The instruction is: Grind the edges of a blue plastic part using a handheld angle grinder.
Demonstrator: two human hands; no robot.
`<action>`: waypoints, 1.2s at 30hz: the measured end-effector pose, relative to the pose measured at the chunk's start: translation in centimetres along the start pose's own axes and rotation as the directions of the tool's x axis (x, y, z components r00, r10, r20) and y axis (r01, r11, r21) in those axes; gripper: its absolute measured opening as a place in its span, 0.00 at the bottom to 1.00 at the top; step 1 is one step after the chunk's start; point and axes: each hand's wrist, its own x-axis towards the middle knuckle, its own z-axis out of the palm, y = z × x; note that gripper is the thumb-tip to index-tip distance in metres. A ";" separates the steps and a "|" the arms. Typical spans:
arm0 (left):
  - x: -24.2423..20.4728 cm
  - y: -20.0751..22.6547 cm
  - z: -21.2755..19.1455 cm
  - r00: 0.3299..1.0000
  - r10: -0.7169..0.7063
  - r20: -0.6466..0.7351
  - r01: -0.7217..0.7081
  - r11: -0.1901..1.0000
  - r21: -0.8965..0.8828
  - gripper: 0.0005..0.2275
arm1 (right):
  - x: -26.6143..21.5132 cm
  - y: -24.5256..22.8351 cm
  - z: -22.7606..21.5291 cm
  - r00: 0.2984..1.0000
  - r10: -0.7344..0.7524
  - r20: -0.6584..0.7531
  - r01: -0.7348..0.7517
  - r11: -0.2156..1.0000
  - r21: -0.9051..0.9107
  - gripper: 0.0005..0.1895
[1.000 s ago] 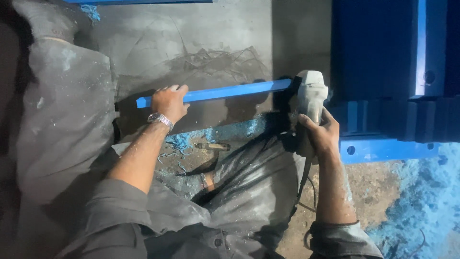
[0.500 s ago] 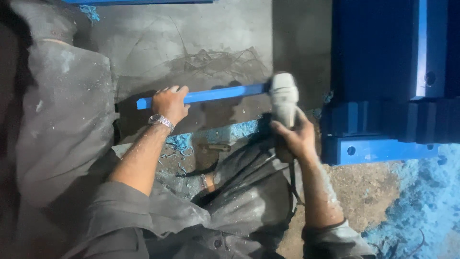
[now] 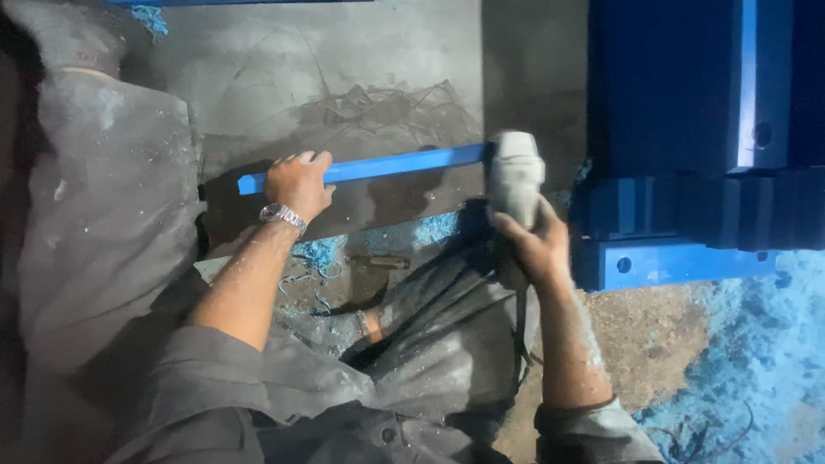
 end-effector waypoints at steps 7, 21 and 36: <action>0.1 0.0 0.2 1.000 -0.016 0.009 0.016 1.000 0.012 0.15 | -0.8 0.6 -3.0 0.976 0.080 -0.204 -0.025 0.966 0.259 0.30; -0.1 -0.4 0.9 1.000 -0.011 -0.006 0.011 0.999 -0.030 0.16 | -1.4 -1.8 4.5 0.999 0.038 -0.032 -0.034 0.995 0.095 0.37; -0.2 -0.7 0.9 0.999 0.012 -0.053 -0.016 0.997 -0.078 0.14 | -2.7 -1.5 4.3 0.998 0.059 -0.004 -0.059 0.997 0.055 0.32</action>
